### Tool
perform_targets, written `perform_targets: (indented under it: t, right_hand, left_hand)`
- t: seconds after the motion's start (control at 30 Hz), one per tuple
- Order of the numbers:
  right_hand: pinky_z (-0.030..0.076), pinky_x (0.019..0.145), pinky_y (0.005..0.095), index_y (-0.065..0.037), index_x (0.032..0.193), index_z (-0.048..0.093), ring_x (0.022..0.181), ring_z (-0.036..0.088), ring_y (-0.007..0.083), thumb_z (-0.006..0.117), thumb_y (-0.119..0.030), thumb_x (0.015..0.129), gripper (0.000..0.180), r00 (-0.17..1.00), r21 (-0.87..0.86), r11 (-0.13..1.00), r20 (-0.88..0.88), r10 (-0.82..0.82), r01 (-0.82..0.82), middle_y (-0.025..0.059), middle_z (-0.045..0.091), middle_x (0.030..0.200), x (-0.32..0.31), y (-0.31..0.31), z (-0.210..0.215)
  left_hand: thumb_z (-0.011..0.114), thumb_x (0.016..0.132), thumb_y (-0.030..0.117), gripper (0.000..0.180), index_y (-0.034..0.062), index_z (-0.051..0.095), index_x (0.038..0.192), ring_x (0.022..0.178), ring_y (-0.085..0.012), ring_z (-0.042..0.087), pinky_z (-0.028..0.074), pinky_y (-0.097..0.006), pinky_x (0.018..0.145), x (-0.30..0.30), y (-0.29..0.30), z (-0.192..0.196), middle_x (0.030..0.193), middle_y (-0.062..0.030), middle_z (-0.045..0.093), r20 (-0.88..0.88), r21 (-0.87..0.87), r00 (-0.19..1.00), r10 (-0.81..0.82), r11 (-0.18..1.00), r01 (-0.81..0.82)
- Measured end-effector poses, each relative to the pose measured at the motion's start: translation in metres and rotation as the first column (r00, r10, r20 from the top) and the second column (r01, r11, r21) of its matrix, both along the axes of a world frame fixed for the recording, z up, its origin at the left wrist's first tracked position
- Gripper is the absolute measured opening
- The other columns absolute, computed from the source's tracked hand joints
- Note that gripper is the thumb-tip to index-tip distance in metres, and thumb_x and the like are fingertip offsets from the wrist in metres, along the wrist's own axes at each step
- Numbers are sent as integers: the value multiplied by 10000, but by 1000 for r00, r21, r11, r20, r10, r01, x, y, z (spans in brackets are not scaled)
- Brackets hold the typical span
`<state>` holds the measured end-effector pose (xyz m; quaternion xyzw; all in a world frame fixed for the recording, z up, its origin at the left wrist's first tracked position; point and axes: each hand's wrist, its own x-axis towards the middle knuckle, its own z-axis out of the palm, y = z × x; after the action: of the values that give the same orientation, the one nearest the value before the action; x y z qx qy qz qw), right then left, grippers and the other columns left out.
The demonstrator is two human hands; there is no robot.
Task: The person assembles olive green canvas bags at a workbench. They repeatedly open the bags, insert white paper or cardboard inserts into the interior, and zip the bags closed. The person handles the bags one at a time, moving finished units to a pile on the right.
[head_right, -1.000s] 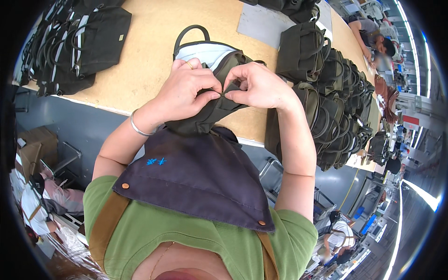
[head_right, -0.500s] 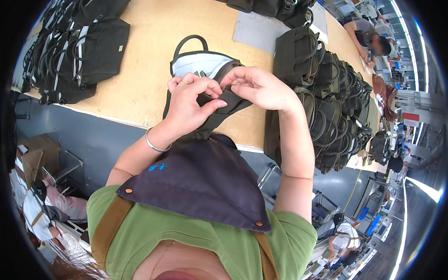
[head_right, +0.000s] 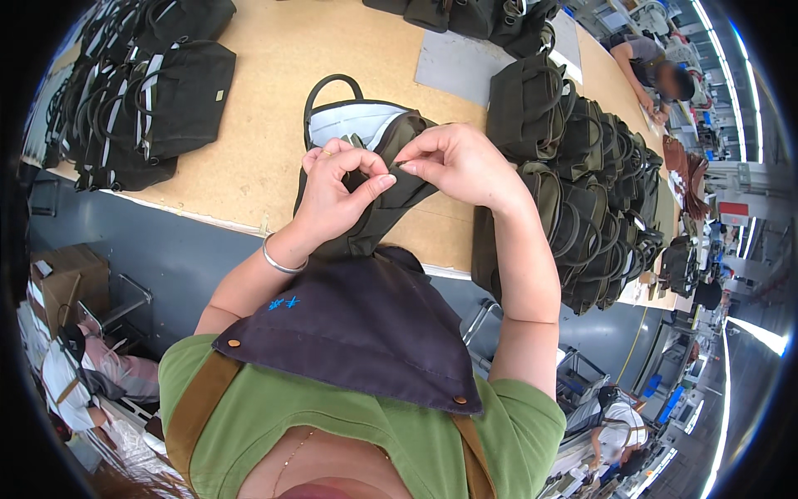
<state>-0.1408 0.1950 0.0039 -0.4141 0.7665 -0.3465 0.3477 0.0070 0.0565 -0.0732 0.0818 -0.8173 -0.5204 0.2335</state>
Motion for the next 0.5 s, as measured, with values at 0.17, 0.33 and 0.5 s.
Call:
perform_targets:
  t: [0.17,0.33,0.5]
  right_hand:
    - [490,631,278,-18,920,718,662,612,146,697,-46,814,112,988,-9,994,-115,107,-108,80,674,752,0,-2,4]
    - [484,618,293,-19,920,717,663,618,177,695,-54,811,117,987,-16,997,-148,69,-72,90,668,739,7,-3,9]
    - [490,618,300,-18,910,718,656,624,189,691,-45,803,113,965,-35,991,-236,116,-128,97,669,739,9,-7,14]
  left_hand:
    - [757,798,240,120,162,666,789,810,-96,476,239,-344,858,2,-1,1,744,86,570,-12,16,1000,-2,1000,2]
    - [747,783,223,130,142,645,782,816,-131,501,249,-357,841,3,6,-3,732,62,597,-90,28,993,76,997,-74]
    - [736,793,209,132,139,626,803,816,-146,497,253,-356,831,2,9,-6,756,48,572,-153,22,984,96,995,-94]
